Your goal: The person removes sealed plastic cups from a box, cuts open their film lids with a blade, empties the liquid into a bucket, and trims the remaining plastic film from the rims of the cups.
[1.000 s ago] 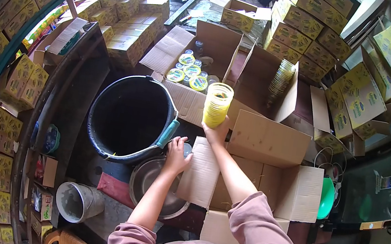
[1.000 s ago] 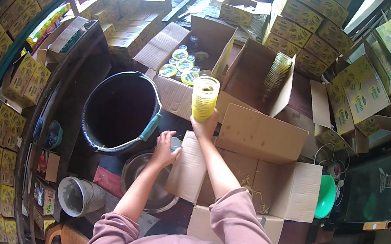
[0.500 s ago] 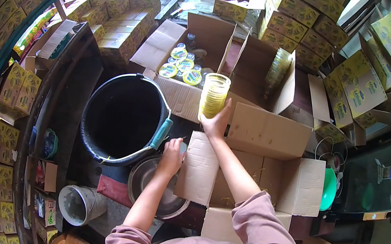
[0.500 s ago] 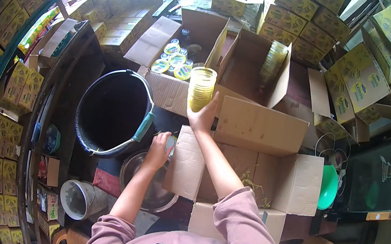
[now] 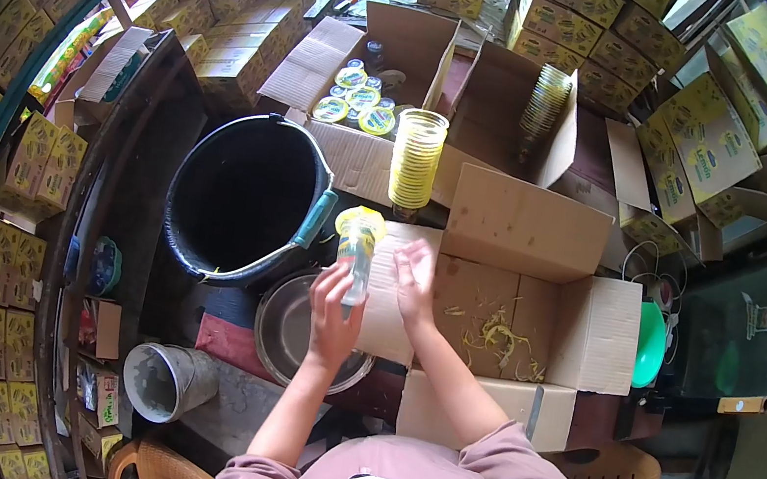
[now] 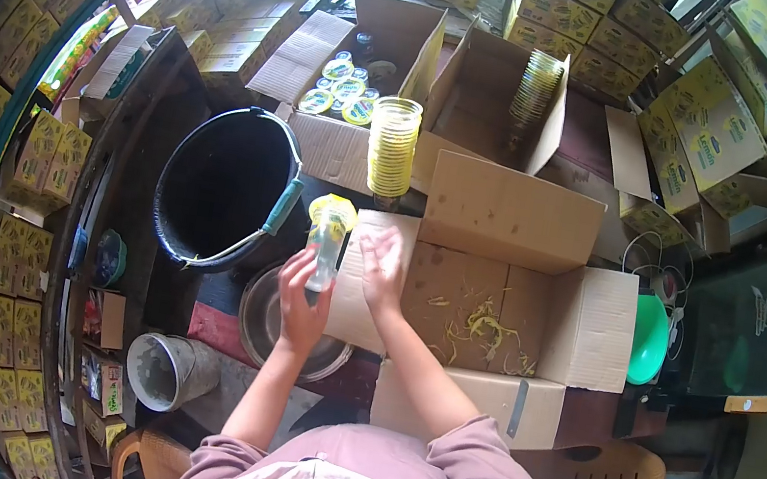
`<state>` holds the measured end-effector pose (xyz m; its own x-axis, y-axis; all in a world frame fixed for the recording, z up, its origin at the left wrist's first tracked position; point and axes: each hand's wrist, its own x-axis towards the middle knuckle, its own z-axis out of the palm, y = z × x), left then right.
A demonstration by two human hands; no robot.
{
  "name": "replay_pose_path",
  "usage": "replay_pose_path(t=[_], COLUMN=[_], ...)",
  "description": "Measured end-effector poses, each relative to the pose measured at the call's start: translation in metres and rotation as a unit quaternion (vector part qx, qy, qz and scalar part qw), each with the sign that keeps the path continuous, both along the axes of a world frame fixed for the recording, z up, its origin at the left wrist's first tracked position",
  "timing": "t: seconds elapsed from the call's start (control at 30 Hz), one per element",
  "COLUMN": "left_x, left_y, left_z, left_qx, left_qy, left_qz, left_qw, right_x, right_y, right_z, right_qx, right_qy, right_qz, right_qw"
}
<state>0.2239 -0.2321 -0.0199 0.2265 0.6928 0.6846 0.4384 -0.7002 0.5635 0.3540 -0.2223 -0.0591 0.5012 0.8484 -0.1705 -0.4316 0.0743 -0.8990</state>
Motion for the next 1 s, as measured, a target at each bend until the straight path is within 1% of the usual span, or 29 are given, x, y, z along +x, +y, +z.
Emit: replay_pose_path(t=[0.03, 0.07, 0.1, 0.13, 0.2, 0.23, 0.27, 0.3, 0.33, 0.37, 0.4, 0.47, 0.5, 0.53, 0.57, 0.6, 0.63, 0.67, 0.7, 0.73, 0.8, 0.9, 1.0], left_x=[-0.002, -0.004, -0.002, 0.0, 0.002, 0.002, 0.009, 0.012, 0.011, 0.004, 0.015, 0.017, 0.02, 0.019, 0.014, 0.011, 0.011, 0.011, 0.011, 0.011, 0.015, 0.019, 0.022], left_y=[-0.013, -0.026, -0.039, -0.054, -0.076, -0.087, -0.093, -0.094, -0.096, -0.096, -0.102, -0.117, -0.125, -0.131, -0.135, -0.138, -0.141, -0.142, -0.144, -0.145, -0.146, -0.151, -0.159], left_z=[0.004, 0.0, -0.002, -0.003, -0.002, 0.002, 0.007, 0.017, 0.021, 0.004, 0.004, -0.003, 0.004, 0.001, -0.004, -0.007, -0.003, -0.002, -0.002, 0.0, 0.004, 0.008, 0.009], left_qx=[0.01, 0.024, 0.02, 0.015, -0.091, -0.145, -0.234, -0.282, -0.329, -0.231, -0.372, -0.492, -0.454, -0.472, -0.489, -0.504, -0.494, -0.491, -0.488, -0.484, -0.459, -0.439, -0.442], left_qy=[-0.038, -0.075, -0.127, -0.18, -0.206, -0.215, -0.274, -0.235, -0.193, 0.039, -0.166, -0.313, -0.315, -0.307, -0.3, -0.292, -0.293, -0.297, -0.301, -0.305, -0.302, -0.298, -0.308], left_qz=[-0.009, -0.029, -0.05, -0.069, -0.08, -0.087, -0.115, -0.148, -0.18, -0.15, -0.225, -0.255, -0.27, -0.279, -0.287, -0.294, -0.296, -0.291, -0.286, -0.281, -0.272, -0.241, -0.224], left_qw=[0.999, 0.996, 0.99, 0.981, 0.971, 0.962, 0.925, 0.918, 0.907, 0.961, 0.885, 0.771, 0.789, 0.778, 0.767, 0.758, 0.764, 0.766, 0.768, 0.771, 0.79, 0.813, 0.812], right_x=[0.0, 0.002, -0.002, -0.004, -0.003, -0.009, -0.005, -0.002, -0.001, -0.002, 0.004, 0.017, 0.024, 0.037, 0.051, 0.066, 0.086, 0.1, 0.112, 0.115, 0.116, 0.116, 0.114], right_y=[-0.01, -0.024, -0.038, -0.05, -0.069, -0.077, -0.088, -0.1, -0.114, -0.125, -0.139, -0.168, -0.186, -0.203, -0.221, -0.241, -0.264, -0.288, -0.312, -0.327, -0.346, -0.355, -0.357], right_z=[0.019, 0.04, 0.053, 0.063, 0.08, 0.089, 0.093, 0.096, 0.099, 0.106, 0.106, 0.103, 0.107, 0.107, 0.098, 0.084, 0.07, 0.061, 0.046, 0.052, 0.05, 0.034, 0.027], right_qx=[-0.028, -0.054, 0.005, 0.027, 0.07, 0.06, 0.047, 0.029, 0.009, 0.019, 0.01, 0.029, -0.001, -0.022, -0.077, -0.133, -0.181, -0.232, -0.266, -0.344, -0.431, -0.408, -0.378], right_qy=[0.175, 0.343, 0.364, 0.295, 0.143, 0.024, -0.084, -0.19, -0.292, -0.297, -0.473, -0.559, -0.423, -0.464, -0.466, -0.484, -0.568, -0.556, -0.52, -0.532, -0.548, -0.552, -0.6], right_qz=[0.114, 0.221, 0.265, 0.26, 0.251, 0.144, 0.127, 0.108, 0.089, 0.078, 0.074, 0.071, 0.079, 0.022, -0.047, -0.143, -0.186, -0.206, -0.22, -0.204, -0.158, -0.193, -0.271], right_qw=[0.978, 0.912, 0.893, 0.919, 0.955, 0.987, 0.987, 0.975, 0.952, 0.951, 0.878, 0.826, 0.903, 0.885, 0.88, 0.853, 0.781, 0.771, 0.781, 0.746, 0.699, 0.702, 0.651])
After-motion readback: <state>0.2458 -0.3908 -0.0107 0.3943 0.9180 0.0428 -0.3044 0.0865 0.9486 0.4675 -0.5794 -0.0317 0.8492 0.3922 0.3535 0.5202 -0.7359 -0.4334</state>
